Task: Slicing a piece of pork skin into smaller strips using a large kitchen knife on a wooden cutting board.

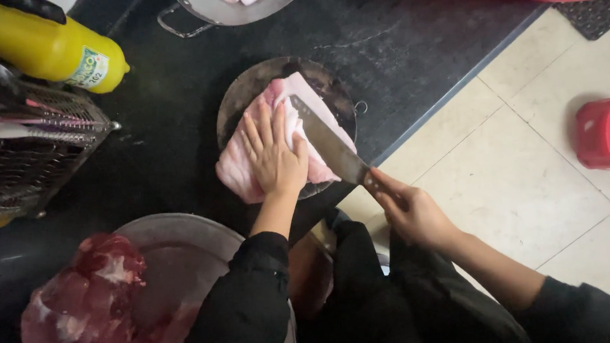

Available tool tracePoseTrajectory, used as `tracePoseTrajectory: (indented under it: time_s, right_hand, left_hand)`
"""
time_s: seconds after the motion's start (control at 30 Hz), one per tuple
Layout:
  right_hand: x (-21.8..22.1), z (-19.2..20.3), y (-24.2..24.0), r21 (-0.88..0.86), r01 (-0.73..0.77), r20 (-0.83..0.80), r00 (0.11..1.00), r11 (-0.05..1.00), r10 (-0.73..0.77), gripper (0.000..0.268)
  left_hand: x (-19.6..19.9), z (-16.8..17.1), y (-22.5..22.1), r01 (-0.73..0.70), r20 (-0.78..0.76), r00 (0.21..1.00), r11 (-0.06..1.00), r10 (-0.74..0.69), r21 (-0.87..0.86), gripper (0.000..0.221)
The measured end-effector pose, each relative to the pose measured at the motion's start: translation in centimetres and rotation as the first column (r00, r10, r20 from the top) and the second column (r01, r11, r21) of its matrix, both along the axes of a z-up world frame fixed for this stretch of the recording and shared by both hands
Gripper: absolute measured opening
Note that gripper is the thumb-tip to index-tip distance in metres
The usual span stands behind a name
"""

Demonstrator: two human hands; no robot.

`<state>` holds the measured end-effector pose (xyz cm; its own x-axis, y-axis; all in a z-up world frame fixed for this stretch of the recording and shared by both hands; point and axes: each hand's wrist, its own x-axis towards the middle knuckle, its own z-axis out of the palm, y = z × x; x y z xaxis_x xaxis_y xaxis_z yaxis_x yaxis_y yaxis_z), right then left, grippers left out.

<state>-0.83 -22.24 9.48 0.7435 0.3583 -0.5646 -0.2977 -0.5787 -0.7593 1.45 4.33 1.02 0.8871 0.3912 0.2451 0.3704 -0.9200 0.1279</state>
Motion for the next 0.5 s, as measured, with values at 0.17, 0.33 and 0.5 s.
tracePoseTrajectory:
  time_s: [0.17, 0.33, 0.5]
  right_hand:
    - [-1.3, -1.2, -2.5, -0.037, -0.028, -0.004, 1.0, 0.999, 0.027, 0.058]
    - [-2.0, -0.4, -6.9, 0.008, -0.062, 0.043, 0.997, 0.998, 0.061, 0.057]
    - [-3.6, -0.5, -11.8, -0.029, 0.104, -0.195, 0.975, 0.994, -0.108, 0.057]
  left_hand:
    - [-0.2, -0.6, 0.4, 0.023, 0.039, 0.999, 1.0, -0.024, 0.015, 0.068]
    - [-1.2, -0.4, 1.8, 0.109, 0.138, 0.986, 0.988, -0.093, -0.108, 0.075]
    - [-2.8, 2.4, 5.1, 0.27, -0.12, 0.943, 0.926, -0.309, -0.263, 0.092]
